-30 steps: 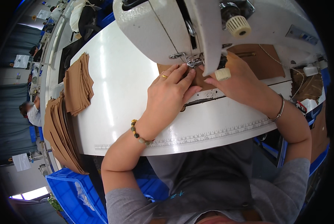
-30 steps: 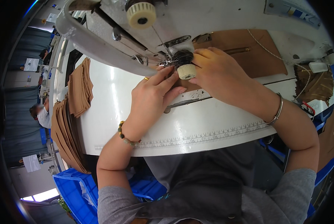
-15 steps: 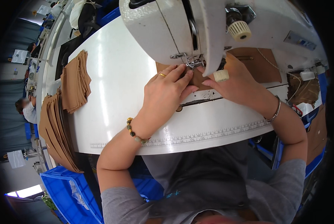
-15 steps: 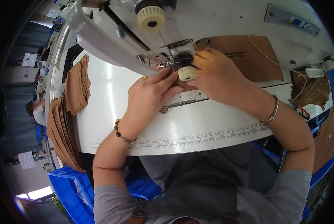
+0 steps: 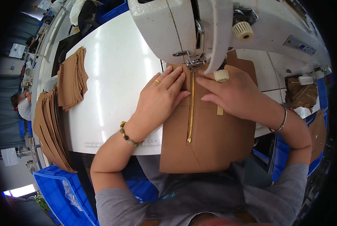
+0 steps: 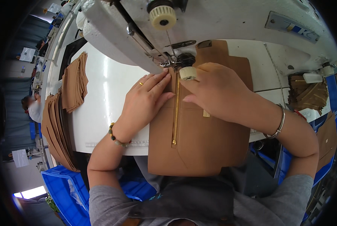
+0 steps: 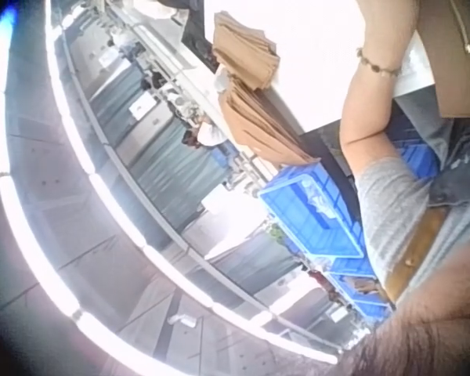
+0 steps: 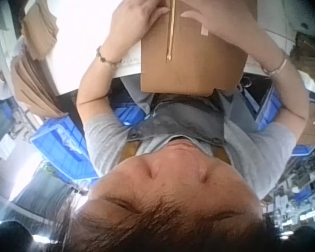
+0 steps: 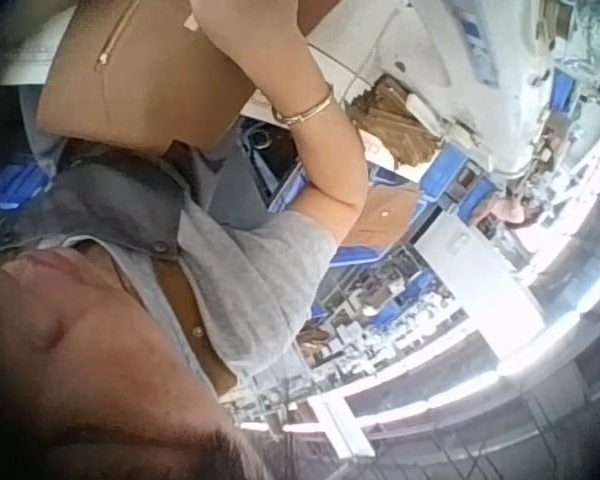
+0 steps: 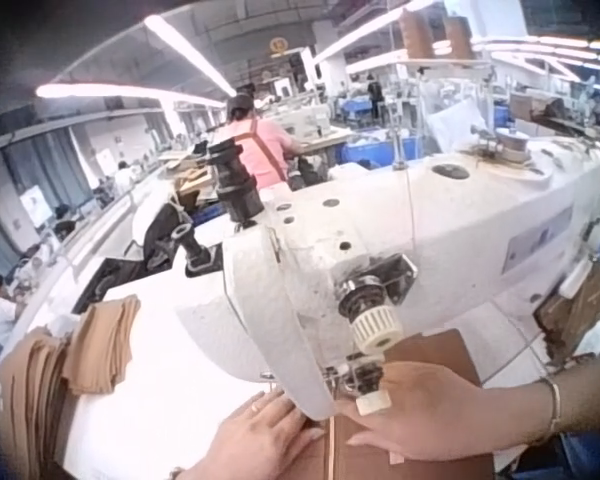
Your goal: Sewing a zipper onto a leather panel using an industrial sewing machine.
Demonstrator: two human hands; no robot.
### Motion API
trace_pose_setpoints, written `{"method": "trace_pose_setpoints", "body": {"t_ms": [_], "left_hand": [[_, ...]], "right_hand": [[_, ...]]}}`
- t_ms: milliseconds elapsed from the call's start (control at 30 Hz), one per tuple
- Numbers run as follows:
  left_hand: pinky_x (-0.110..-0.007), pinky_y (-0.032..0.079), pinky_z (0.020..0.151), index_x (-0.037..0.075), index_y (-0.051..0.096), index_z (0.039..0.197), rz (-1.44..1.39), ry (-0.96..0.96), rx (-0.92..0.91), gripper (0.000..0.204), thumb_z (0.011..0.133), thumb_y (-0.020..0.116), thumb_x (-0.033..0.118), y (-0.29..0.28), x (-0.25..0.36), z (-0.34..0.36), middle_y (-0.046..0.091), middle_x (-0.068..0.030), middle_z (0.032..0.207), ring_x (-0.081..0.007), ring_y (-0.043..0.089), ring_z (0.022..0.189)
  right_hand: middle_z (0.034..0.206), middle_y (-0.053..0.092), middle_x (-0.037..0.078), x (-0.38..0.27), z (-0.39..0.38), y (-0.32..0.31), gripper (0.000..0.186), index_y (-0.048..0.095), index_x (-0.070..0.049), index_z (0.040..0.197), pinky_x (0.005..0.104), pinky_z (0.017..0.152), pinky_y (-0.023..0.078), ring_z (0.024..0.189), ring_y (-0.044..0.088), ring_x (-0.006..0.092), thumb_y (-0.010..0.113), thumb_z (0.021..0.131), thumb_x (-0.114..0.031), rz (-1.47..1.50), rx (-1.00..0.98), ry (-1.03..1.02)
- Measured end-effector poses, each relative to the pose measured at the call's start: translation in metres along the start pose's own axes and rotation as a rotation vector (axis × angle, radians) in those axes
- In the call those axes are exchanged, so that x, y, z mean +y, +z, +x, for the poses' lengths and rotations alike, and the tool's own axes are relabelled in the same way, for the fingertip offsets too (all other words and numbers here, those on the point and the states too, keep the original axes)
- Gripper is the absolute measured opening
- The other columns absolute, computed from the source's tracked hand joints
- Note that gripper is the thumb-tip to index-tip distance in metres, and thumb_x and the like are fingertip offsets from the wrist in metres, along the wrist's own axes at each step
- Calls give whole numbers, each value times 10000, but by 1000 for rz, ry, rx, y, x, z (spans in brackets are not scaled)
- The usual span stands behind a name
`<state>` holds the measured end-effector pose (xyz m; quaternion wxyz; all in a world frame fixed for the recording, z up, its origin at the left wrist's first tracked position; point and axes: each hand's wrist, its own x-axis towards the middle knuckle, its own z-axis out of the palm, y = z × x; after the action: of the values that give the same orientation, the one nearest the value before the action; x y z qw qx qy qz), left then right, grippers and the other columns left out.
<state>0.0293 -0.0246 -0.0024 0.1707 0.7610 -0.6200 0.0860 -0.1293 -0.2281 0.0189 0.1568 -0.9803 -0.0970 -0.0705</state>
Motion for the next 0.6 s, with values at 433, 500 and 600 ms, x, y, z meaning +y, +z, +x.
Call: {"method": "trace_pose_setpoints", "body": {"t_ms": [433, 500, 600], "left_hand": [[-436, 522, 1119, -12, 605, 1432, -74, -47, -59, 572, 934, 769, 216, 0, 29, -12, 592, -160, 1518, -366, 560, 1413], [-434, 525, 1113, -12, 625, 1408, -65, -30, -65, 615, 894, 803, 273, -1, 26, -11, 606, -154, 1504, -361, 569, 1405], [-429, 530, 1105, -5, 649, 1379, -85, -19, -86, 659, 845, 829, 337, -5, 20, -11, 629, -143, 1478, -350, 586, 1388]], "right_hand": [[1367, 644, 200, 12, -5, 22, 774, 678, -48, 1276, 564, 1171, 403, 1365, 554, 370, 755, 807, -658, -95, 165, -13], [1369, 645, 200, 13, -5, 25, 783, 672, -51, 1287, 569, 1177, 396, 1371, 551, 373, 759, 801, -659, -106, 173, -25], [1313, 662, 188, 10, -3, 26, 839, 657, -64, 1315, 582, 1185, 384, 1292, 590, 350, 768, 754, -679, -180, 209, -53]]}}
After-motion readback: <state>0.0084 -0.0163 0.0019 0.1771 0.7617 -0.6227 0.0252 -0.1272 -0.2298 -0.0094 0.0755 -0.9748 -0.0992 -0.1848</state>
